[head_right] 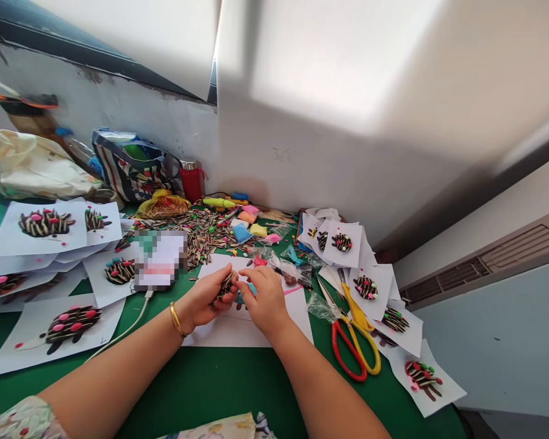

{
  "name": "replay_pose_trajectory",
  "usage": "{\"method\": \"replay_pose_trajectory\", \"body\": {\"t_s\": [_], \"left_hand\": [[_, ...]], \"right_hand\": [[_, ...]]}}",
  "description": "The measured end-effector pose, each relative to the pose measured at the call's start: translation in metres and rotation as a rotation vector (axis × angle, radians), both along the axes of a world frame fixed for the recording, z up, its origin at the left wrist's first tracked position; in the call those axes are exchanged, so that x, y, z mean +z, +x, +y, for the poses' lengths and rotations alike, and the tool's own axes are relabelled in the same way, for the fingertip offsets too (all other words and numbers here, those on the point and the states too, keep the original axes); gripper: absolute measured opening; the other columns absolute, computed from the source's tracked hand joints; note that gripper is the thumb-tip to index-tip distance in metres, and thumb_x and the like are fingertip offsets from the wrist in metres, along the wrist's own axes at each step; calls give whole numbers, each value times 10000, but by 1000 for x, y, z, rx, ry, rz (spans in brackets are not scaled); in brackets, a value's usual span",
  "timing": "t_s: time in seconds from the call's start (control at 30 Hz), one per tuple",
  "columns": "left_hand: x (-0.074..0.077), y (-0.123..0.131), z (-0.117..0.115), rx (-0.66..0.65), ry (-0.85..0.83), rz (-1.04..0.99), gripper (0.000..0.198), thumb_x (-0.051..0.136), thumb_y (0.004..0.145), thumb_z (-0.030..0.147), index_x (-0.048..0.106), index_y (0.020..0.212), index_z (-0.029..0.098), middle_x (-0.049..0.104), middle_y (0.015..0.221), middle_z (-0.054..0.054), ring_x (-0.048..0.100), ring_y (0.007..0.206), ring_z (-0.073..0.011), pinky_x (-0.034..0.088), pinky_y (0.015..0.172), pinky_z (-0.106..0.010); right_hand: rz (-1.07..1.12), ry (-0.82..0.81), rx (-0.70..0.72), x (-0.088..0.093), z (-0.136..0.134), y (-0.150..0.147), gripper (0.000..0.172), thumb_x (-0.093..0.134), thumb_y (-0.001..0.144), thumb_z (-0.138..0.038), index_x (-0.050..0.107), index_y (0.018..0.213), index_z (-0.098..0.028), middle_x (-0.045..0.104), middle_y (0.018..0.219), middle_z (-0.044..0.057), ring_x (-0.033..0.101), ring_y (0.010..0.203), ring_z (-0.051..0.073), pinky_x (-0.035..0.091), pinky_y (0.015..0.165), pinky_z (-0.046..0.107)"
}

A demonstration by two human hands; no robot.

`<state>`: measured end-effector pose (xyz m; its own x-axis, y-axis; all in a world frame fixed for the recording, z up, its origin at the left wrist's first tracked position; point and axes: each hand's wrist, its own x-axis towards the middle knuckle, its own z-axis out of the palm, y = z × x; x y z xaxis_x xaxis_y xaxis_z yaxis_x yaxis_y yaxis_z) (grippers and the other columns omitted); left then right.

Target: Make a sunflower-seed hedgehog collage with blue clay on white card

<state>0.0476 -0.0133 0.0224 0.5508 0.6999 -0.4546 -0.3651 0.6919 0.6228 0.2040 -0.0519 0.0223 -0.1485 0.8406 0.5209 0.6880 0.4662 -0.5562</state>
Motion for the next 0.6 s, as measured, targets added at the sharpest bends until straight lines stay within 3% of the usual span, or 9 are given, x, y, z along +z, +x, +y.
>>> {"method": "replay_pose_trajectory", "body": {"t_s": [0.17,0.33,0.6], "left_hand": [[2,6,-11,-115,192,173,494,621,769,657,525,757,172,471,562,42,386,414,-47,122,365,-138],[0,5,-10,-114,193,199,544,561,779,705,533,735,164,485,559,33,381,402,-45,114,371,-150],[2,1,-3,-62,101,148,366,609,837,473,534,699,142,492,608,20,415,415,-32,139,338,-129]], "right_hand": [[125,-123,72,1,1,-1,116,600,901,-281,697,884,-219,590,803,23,542,819,184,426,762,322],[241,-148,70,-2,2,0,101,621,862,-244,671,781,-210,597,777,19,551,797,177,444,758,315],[376,-231,13,-12,3,4,111,563,868,-287,632,836,-207,606,816,13,557,776,167,475,726,295]]}}
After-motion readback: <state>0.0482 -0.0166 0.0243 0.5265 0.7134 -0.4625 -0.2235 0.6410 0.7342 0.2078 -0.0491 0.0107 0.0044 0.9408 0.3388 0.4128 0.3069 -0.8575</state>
